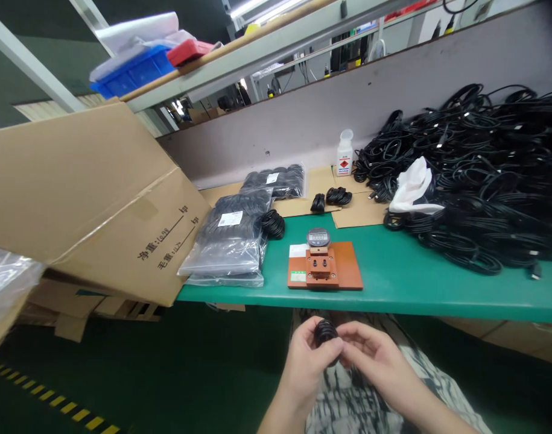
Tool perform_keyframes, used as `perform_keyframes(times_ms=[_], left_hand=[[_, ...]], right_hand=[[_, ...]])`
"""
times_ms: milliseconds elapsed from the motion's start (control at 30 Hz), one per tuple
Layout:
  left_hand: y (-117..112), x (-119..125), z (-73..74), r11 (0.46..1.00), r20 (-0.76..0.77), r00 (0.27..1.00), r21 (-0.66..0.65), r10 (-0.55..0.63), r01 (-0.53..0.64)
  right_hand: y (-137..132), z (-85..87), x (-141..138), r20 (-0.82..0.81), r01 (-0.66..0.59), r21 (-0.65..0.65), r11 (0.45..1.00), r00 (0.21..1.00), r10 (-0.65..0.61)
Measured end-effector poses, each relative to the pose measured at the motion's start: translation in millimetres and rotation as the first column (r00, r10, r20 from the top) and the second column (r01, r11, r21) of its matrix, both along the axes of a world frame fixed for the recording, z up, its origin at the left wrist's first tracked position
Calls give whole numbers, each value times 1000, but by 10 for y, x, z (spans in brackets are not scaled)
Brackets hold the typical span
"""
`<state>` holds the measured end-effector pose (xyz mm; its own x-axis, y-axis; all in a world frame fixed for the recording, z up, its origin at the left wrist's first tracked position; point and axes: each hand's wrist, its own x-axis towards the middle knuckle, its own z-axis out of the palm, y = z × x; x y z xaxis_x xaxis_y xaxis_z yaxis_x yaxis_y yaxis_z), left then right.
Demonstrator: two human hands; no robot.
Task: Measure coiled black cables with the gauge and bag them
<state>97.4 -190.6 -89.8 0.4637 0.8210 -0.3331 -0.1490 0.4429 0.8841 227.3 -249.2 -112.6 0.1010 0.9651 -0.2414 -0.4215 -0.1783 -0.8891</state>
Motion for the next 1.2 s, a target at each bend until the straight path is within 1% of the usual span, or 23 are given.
perform_keyframes(times_ms=[67,133,200,267,333,400,467,567,667,733,800,833,900,933,1000,1067,1133,1200], left_hand=[[2,-1,-31,1000,3,1000,18,7,-7],[3,-6,-60,999,-26,999,34,24,-23],[8,-13,-74,998,-51,998,41,45,-43],[26,-23,-72,998,-42,998,43,38,-36],[54,-39,-65,999,-1,1000,49,-13,13],[82,-62,-72,995,40,995,39,-88,86],[96,-90,-101,991,64,989,20,-135,133],[88,-133,-166,988,84,984,15,-156,155],[75,-169,-213,980,119,973,56,-197,192],[74,-181,-221,973,140,965,98,-221,208],[77,-178,-216,971,161,960,109,-230,215],[79,-171,-212,972,171,959,95,-227,213],[82,-150,-204,978,185,961,68,-207,198],[82,-139,-202,980,188,962,69,-199,189],[84,-119,-190,977,191,961,110,-201,182],[84,-109,-160,966,177,960,177,-219,187],[81,-109,-104,956,138,966,227,-219,185],[71,-117,-36,952,76,977,255,-197,172]], right_hand=[[6,-6,9,-14,1,-8,1000,1000,-1],[18,-10,27,-7,10,-9,1000,1000,-10],[32,-3,54,29,14,-18,1000,999,-14],[43,18,85,76,0,-28,1000,997,2],[49,46,111,93,-28,-32,999,995,31],[51,73,124,79,-52,-43,998,995,55],[51,100,125,58,-63,-57,996,996,66],[50,140,119,33,-87,-50,995,996,89],[39,155,117,8,-140,-36,990,990,140],[32,138,114,-7,-152,-21,988,988,152],[31,103,103,-45,-131,-14,991,990,130],[34,82,96,-70,-102,-20,995,993,100],[46,42,78,-87,-22,-35,999,996,19],[51,23,70,-68,25,-33,999,997,-28],[55,-10,55,28,106,-1,994,994,-106],[45,-34,46,148,152,75,986,976,-162],[31,-43,42,242,152,155,976,952,-187],[24,-29,47,306,114,209,971,936,-176]])
